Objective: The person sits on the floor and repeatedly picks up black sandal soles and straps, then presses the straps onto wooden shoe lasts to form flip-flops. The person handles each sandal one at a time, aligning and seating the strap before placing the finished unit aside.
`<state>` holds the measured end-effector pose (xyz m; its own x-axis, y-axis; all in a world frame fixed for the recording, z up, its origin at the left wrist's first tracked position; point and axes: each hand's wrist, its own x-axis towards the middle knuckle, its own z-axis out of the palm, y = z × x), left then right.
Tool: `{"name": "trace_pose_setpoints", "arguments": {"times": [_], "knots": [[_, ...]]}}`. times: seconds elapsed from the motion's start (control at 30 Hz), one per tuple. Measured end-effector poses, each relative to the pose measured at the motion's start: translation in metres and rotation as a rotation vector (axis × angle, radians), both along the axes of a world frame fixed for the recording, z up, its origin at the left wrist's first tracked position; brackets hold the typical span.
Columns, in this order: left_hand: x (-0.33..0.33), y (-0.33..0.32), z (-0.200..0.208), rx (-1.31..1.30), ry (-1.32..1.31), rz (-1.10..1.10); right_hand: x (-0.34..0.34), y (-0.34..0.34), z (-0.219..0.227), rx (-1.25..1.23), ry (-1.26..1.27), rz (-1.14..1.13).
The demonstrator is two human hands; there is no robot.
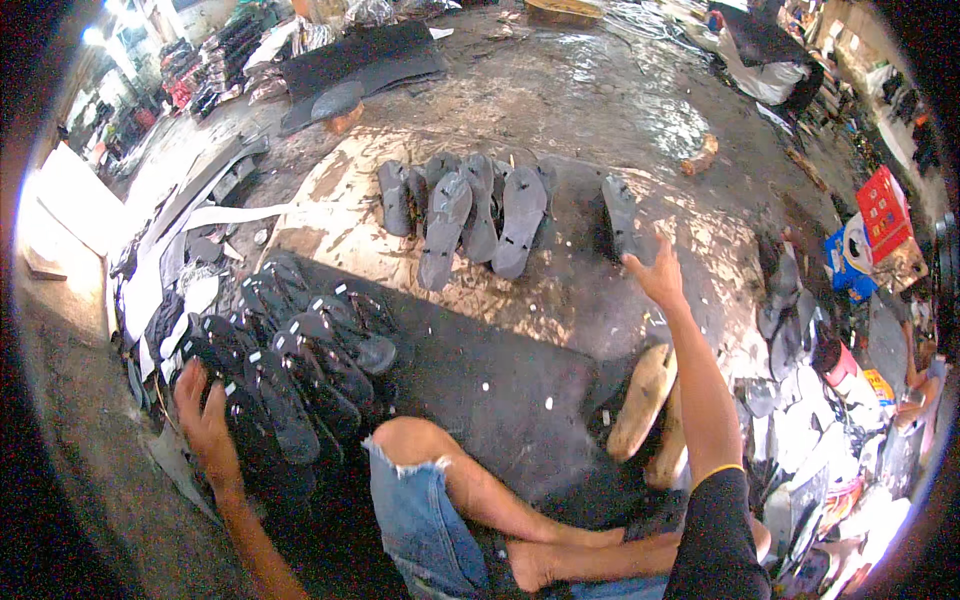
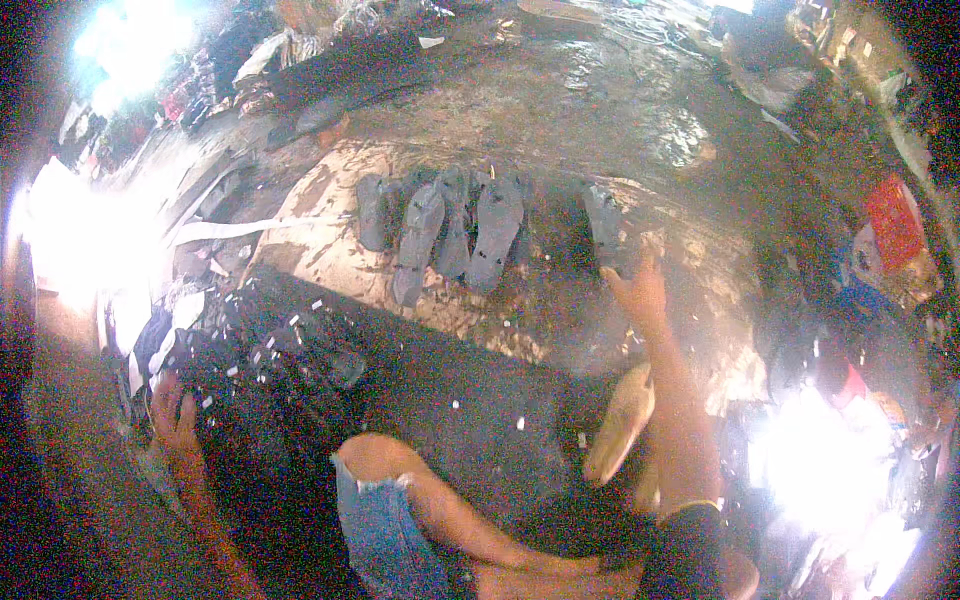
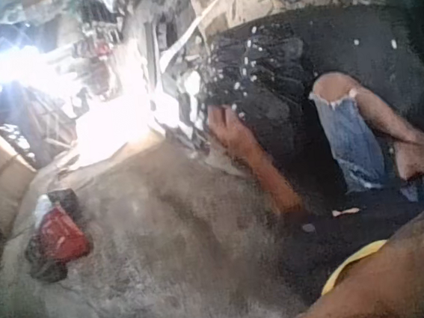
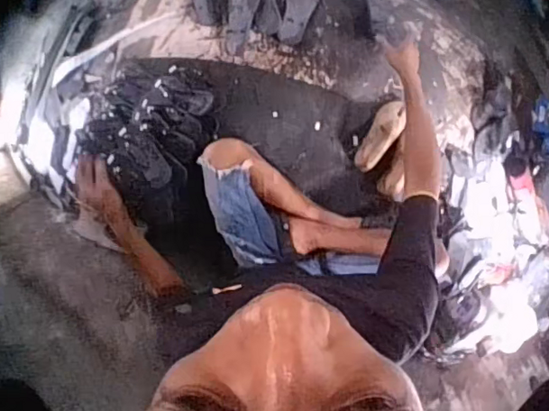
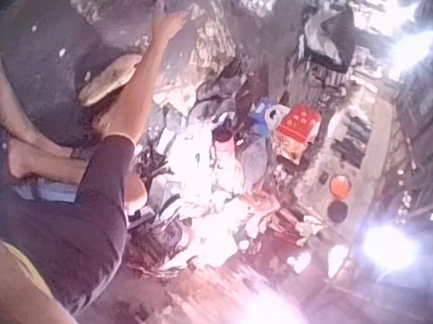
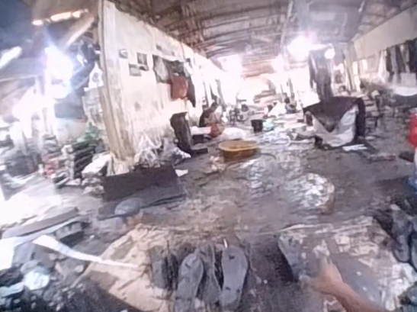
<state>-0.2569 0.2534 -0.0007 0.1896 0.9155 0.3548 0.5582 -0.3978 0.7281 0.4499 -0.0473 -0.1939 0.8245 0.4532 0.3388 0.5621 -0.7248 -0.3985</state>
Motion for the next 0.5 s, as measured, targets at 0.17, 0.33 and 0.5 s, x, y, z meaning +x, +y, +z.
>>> {"name": "trace_pose_setpoints", "arguments": {"times": [0.17, 0.33, 0.5], "knots": [[0.243, 0.176, -0.122, -0.436, -0.298, -0.283, -0.004, 0.111, -0.003, -0.026, 0.369, -0.163], [0.306, 0.283, -0.237, -0.354, -0.043, -0.417, -0.087, 0.236, -0.042, 0.926, 0.813, 0.052], [0.458, 0.147, -0.198, -0.952, -0.539, -0.505, -0.089, 0.22, -0.048, 0.921, 0.975, 0.027]]}}
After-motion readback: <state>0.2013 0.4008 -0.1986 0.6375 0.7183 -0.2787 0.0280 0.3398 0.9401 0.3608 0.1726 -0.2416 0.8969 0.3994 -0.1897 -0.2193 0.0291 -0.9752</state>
